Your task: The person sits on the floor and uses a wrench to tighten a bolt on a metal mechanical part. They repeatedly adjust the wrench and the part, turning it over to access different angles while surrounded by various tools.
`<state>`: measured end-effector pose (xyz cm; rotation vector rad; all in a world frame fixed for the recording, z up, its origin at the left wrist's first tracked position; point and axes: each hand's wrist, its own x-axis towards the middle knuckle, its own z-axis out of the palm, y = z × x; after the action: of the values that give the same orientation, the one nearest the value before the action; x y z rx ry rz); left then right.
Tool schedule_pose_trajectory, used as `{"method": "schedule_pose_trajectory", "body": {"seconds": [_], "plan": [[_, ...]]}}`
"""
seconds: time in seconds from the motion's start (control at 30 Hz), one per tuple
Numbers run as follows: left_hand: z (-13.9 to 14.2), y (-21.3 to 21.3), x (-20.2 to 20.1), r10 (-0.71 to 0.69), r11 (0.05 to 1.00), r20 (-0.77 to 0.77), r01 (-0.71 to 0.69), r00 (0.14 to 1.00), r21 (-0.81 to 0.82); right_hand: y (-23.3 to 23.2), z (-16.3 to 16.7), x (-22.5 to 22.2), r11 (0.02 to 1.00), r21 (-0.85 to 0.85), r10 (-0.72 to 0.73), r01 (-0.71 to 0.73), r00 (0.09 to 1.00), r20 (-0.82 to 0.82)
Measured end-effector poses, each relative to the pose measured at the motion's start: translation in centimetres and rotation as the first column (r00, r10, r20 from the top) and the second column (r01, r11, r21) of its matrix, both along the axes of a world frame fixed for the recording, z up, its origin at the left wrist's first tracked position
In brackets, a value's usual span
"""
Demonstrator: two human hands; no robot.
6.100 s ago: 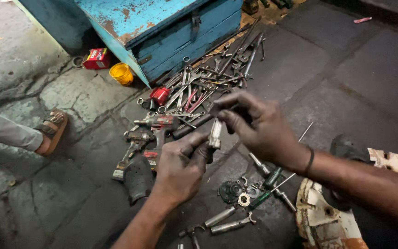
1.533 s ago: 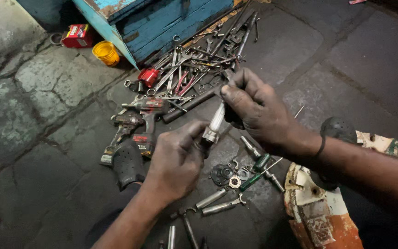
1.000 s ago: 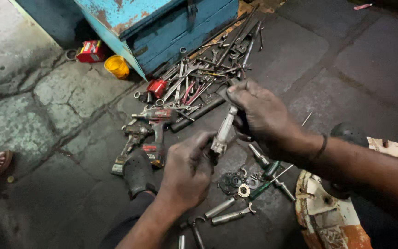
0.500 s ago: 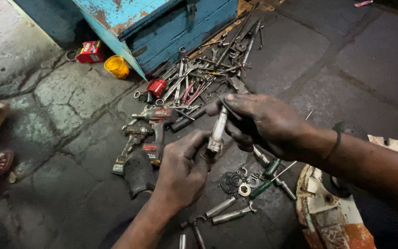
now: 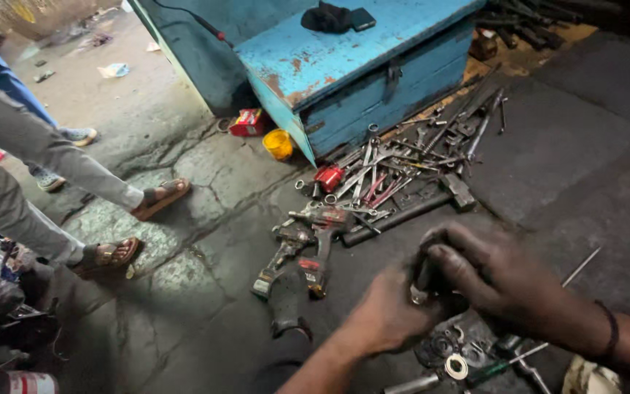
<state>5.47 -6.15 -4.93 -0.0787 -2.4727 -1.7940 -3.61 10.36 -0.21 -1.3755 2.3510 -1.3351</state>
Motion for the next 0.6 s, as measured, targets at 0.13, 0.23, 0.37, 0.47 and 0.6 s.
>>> {"method": "schedule_pose_trajectory", "body": {"seconds": [0.13, 0.23, 0.37, 0.47, 0.6], "plan": [[-1.6, 1.1, -1.3, 0.105, 0.992, 0.107, -0.097, 0.989, -0.076, -0.2, 0.2, -0.1, 0.999, 0.011, -0.051, 0.053, 0.990, -0.130], [-2.3, 1.8, -1.6, 0.114, 0.968, 0.007, -0.113, 0.993, 0.223, -0.4, 0.1, 0.0, 0.992, 0.074, -0.100, 0.098, 0.994, 0.032], [-2.1, 1.7, -1.9, 0.091, 0.988, 0.235, -0.118, 0.968, 0.102, -1.0, -0.2, 0.3, 0.989, 0.049, -0.134, 0.141, 0.983, -0.123], [-1.3, 1.2, -1.8, -0.009, 0.957, 0.177, -0.043, 0.984, 0.288, -1.2, 0.0, 0.3, 0.999, 0.034, -0.019, 0.027, 0.979, -0.202], [-0.6, 1.5, -1.6, 0.015, 0.983, 0.147, -0.042, 0.989, 0.179, -1.1, 0.3, 0.4, 0.943, 0.264, -0.118, 0.201, 0.947, -0.298]]}}
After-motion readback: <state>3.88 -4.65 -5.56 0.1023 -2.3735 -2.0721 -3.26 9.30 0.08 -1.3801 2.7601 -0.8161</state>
